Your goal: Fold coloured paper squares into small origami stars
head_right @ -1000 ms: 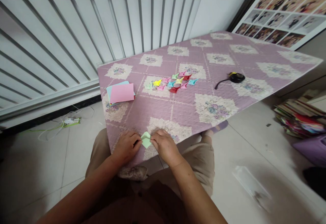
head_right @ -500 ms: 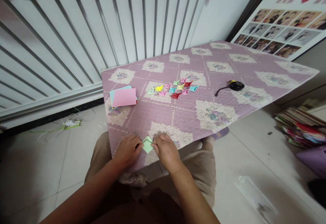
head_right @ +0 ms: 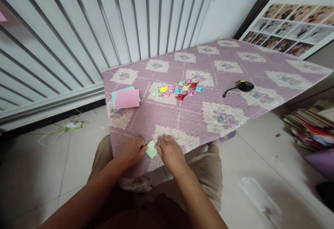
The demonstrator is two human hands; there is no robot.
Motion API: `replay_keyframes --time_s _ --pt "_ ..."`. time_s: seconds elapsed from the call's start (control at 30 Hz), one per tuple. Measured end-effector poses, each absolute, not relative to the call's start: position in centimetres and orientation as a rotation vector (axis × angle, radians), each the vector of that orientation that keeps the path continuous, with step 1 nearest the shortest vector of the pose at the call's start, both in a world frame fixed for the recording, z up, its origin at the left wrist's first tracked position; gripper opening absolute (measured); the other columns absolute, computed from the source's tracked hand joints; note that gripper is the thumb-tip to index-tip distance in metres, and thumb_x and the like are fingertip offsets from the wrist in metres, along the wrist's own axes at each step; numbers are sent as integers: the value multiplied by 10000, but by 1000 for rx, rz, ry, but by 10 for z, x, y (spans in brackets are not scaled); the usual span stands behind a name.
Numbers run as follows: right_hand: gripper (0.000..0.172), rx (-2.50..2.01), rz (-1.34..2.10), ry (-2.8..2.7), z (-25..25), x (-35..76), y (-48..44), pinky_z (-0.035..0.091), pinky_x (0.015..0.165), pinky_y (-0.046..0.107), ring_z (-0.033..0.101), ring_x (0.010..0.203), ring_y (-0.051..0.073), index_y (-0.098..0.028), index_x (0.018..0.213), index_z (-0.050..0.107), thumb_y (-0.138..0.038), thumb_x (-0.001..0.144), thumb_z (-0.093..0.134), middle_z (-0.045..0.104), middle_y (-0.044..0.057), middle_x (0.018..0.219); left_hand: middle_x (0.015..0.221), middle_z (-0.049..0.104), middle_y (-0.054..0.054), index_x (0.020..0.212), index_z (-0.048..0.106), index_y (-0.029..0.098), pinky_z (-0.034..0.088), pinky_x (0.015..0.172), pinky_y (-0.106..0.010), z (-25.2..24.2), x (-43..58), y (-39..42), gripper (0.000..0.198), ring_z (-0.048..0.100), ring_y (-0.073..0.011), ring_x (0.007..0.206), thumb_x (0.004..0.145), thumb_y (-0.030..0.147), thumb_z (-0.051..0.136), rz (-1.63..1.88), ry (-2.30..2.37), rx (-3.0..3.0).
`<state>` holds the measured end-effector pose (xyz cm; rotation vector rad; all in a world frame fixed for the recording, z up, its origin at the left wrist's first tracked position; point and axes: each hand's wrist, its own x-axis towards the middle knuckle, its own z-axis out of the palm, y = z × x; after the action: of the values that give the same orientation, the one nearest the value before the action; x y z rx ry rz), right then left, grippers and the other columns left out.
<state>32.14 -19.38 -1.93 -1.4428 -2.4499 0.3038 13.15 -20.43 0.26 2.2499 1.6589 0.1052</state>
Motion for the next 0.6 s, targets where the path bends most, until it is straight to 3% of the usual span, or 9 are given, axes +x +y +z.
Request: replay_keyframes --time_s 0.6 --pt "124 -1564 381 -2499 -13 317 -189 399 775 332 546 827 225 -187 743 604 -214 861 579 592 57 780 839 675 -83 822 667 177 423 658 -316 11 133 -186 257 623 -243 784 873 354 487 -142 1624 2139"
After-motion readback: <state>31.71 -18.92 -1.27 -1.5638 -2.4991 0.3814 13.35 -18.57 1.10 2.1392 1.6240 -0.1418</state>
